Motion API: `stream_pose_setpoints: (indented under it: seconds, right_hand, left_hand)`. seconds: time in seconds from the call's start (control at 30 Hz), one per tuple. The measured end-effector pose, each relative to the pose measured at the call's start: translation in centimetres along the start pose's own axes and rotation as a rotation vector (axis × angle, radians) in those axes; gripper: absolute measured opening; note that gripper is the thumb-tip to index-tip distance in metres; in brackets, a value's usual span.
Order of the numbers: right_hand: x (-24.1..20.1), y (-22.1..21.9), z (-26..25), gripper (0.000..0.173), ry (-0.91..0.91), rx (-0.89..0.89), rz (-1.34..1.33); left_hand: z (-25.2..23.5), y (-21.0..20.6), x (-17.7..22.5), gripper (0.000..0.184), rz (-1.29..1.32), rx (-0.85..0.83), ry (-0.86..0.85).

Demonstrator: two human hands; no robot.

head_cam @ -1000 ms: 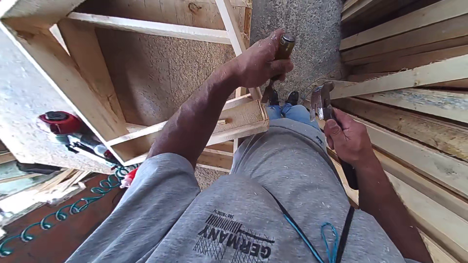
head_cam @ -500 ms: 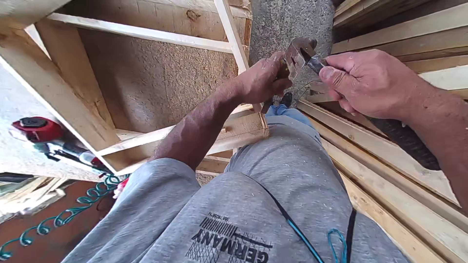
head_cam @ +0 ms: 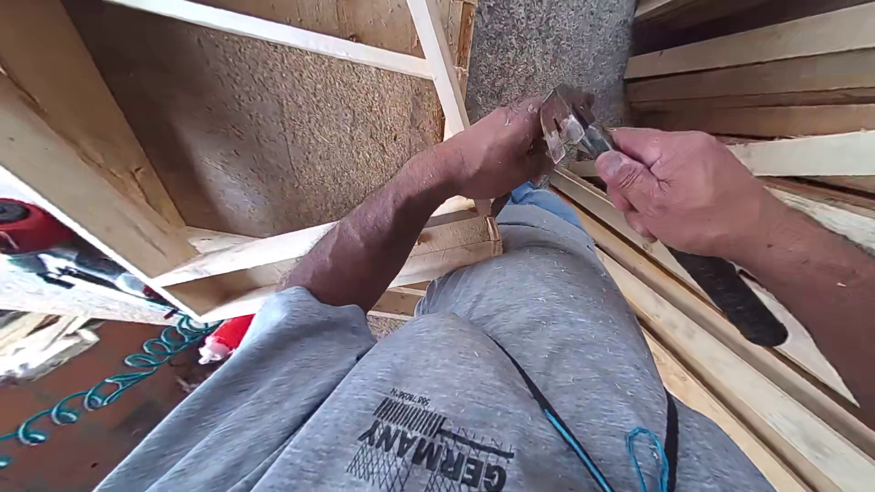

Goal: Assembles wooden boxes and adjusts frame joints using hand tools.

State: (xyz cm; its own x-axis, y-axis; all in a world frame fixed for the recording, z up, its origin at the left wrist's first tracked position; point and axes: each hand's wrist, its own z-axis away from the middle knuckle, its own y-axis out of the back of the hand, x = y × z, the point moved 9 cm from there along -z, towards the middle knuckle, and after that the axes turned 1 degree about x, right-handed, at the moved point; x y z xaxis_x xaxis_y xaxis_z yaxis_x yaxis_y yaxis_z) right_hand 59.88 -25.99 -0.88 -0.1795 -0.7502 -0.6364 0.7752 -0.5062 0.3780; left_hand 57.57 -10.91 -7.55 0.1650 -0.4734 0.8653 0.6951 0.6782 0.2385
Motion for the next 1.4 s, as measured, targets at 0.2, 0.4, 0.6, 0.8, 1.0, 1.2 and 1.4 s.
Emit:
stream_pose_setpoints:
  seconds: [0.2,0.4,0.6,0.8,1.0,1.2,1.4]
  right_hand:
    - [0.2,1.8,-1.0,0.034,0.029,0.117,-0.063]
    - [1.7,0.0,-1.4,0.034,-0.023,0.073,-0.189]
    - [2.4,-0.5,-0.4,0.035,-0.018,0.036,-0.193]
    - [4.7,-3.4,0.6,0.04,-0.11,-0.106,-0.15]
    - [4.4,0.4,-0.2,0.034,-0.032,0.203,-0.35]
    - [5.1,-2.3,1.5,0.033,-0.007,0.132,-0.369]
    - [5.7,-1.8,1.6,0.034,-0.018,0.158,-0.393]
  left_hand:
    - [-0.8,-0.4,-1.3,0.027,0.002,-0.057,0.23]
    - [-1.4,-0.4,-1.4,0.017,-0.027,-0.109,0.255]
    - [-1.3,-0.8,-1.6,0.018,-0.004,-0.131,0.282]
    - [-1.2,-2.1,-1.5,0.016,-0.224,-0.269,0.323]
    - [-1.0,-1.9,-1.9,0.027,-0.068,-0.213,0.34]
    - [-0.5,0.4,-1.1,0.029,0.316,0.041,0.135]
    - [0.2,2.2,-0.9,0.03,0.205,0.165,0.095]
